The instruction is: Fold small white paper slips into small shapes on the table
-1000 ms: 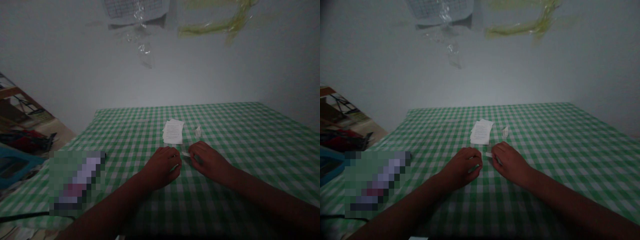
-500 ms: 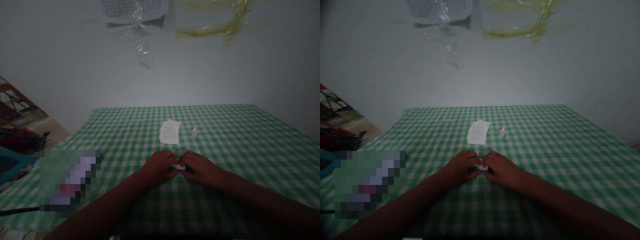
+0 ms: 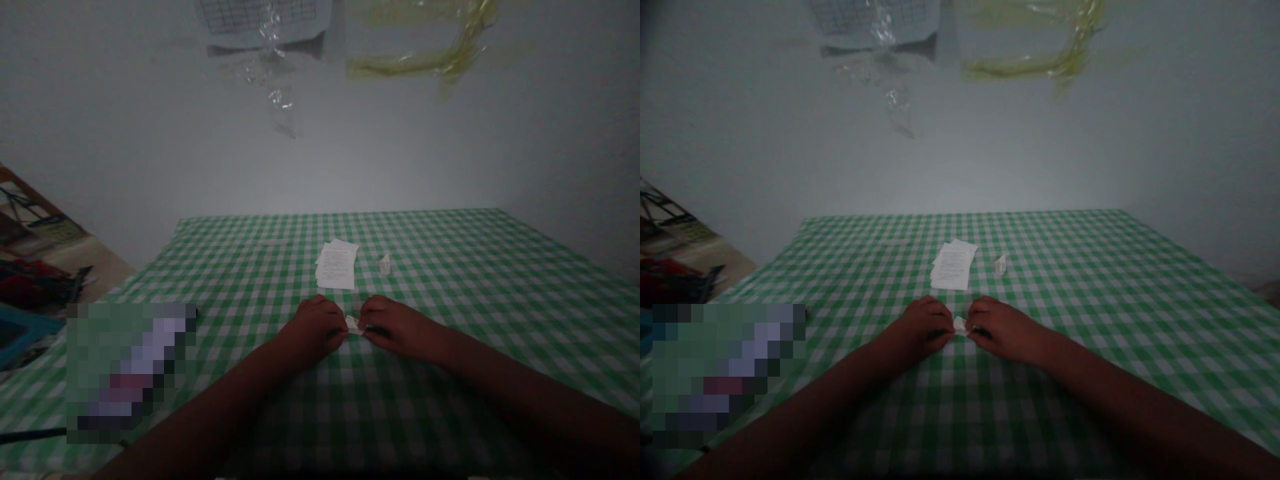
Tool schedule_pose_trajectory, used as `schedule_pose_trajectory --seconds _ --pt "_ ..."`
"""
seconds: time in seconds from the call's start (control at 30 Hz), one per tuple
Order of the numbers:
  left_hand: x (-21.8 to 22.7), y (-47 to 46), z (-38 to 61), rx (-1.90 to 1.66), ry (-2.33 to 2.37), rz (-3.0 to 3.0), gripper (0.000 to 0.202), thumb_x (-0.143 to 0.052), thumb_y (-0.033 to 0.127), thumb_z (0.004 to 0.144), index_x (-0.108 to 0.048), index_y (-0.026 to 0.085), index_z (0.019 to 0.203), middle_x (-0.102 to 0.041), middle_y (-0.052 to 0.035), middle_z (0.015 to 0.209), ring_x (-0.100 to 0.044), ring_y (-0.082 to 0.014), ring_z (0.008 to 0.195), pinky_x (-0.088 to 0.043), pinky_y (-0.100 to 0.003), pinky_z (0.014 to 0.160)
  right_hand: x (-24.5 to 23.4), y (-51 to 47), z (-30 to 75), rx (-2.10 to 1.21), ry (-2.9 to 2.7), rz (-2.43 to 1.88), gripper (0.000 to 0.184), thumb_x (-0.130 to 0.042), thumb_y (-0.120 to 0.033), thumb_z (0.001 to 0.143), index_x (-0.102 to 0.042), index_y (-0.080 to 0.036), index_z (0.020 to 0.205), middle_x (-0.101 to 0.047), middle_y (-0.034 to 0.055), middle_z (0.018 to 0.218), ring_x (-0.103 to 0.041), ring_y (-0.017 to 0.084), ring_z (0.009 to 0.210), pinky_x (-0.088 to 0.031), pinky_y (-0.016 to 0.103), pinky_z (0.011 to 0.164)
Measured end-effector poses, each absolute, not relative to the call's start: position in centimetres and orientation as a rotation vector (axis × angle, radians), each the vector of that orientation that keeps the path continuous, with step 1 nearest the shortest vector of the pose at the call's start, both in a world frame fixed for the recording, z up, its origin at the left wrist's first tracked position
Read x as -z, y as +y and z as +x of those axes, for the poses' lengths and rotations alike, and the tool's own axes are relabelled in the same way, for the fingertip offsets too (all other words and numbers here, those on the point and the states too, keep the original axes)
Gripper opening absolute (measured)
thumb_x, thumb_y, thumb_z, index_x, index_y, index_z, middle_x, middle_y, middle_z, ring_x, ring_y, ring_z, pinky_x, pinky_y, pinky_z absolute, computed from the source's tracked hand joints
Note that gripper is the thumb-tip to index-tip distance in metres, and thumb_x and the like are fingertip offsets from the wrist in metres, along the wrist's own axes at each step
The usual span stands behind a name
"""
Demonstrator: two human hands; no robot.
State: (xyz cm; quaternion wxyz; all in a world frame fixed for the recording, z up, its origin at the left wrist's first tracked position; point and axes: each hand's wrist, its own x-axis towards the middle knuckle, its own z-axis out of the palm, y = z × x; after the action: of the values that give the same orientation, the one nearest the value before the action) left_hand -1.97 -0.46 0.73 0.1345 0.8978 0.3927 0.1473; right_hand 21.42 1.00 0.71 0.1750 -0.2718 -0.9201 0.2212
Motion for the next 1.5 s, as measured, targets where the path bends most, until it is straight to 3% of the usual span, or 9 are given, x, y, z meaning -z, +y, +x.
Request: schedule_pose_trajectory --seconds 0.23,0.47,0.6,0.9,1.07,1.27,1.5 --pt "-0.9 -0.5 -2.3 -0.387 1.228 2.584 0.006 -0.066 0.022 0.084 -0.07 0.023 0.088 -0.067 -0.0008 0.102 -0.053 -0.0218 0.103 -0.038 -0.04 0.093 -0.7 1.2 21.4 -0.619 -2.597 -0.783 0.014 -0.055 -0.022 0.094 -0.068 -0.017 0.095 -0.062 0.0065 0.094 -0.058 0.018 0.092 -0.048 0.033 0.084" --pt "-0.4 -0.8 -2.2 -0.473 1.337 2.55 0.005 -0.066 0.023 0.083 -0.069 0.023 0.086 -0.058 -0.0042 0.124 -0.045 -0.0269 0.118 -0.038 -0.048 0.097 -0.3 1.4 21.3 -0.646 -2.564 -0.81 0.018 -0.052 -0.024 0.096 -0.067 -0.017 0.091 -0.061 0.0055 0.09 -0.057 0.018 0.089 -0.047 0.032 0.082" --pt "-0.6 -0.9 -2.0 -0.485 1.362 2.54 0.01 -0.065 0.03 0.086 -0.071 0.023 0.084 -0.057 -0.0052 0.126 -0.044 -0.0275 0.121 -0.037 -0.05 0.099 0.1 1.4 21.0 -0.632 -2.515 -0.893 0.02 -0.051 -0.025 0.097 -0.067 -0.017 0.087 -0.06 0.0051 0.087 -0.056 0.018 0.088 -0.047 0.033 0.081" --pt "0.9 -0.6 -1.3 -0.552 1.521 2.47 0.013 -0.064 0.026 0.087 -0.071 0.019 0.078 -0.055 -0.0077 0.132 -0.042 -0.0299 0.124 -0.039 -0.052 0.099 0.7 0.7 19.8 -0.485 -2.387 -1.127 0.019 -0.054 -0.028 0.095 -0.061 -0.017 0.081 -0.058 0.0039 0.082 -0.055 0.018 0.083 -0.045 0.033 0.077" --pt "0.8 -0.9 -0.8 -0.521 1.585 2.439 0.015 -0.063 0.025 0.087 -0.07 0.017 0.076 -0.053 -0.0085 0.135 -0.04 -0.0325 0.127 -0.039 -0.056 0.098 0.7 0.0 19.6 -0.372 -2.377 -1.056 0.013 -0.05 -0.023 0.096 -0.061 -0.016 0.095 -0.061 0.0073 0.092 -0.056 0.02 0.091 -0.048 0.035 0.082" --pt "0.3 -1.1 -0.6 -0.496 1.613 2.41 0.014 -0.062 0.023 0.087 -0.07 0.017 0.077 -0.054 -0.0086 0.136 -0.041 -0.0319 0.128 -0.039 -0.055 0.1 0.6 -1.7 19.0 -0.198 -2.552 -0.938 0.03 -0.052 -0.019 0.092 -0.06 -0.012 0.12 -0.062 0.0152 0.117 -0.054 0.027 0.108 -0.048 0.045 0.095" --pt "0.2 -0.5 -1.8 -0.512 1.487 2.419 0.011 -0.062 0.024 0.085 -0.071 0.021 0.08 -0.057 -0.007 0.134 -0.049 -0.0282 0.124 -0.039 -0.05 0.104 0.4 -2.2 19.0 -0.079 -2.639 -0.936 0.039 -0.053 -0.022 0.091 -0.059 -0.006 0.126 -0.061 0.0185 0.124 -0.054 0.03 0.113 -0.047 0.048 0.101"
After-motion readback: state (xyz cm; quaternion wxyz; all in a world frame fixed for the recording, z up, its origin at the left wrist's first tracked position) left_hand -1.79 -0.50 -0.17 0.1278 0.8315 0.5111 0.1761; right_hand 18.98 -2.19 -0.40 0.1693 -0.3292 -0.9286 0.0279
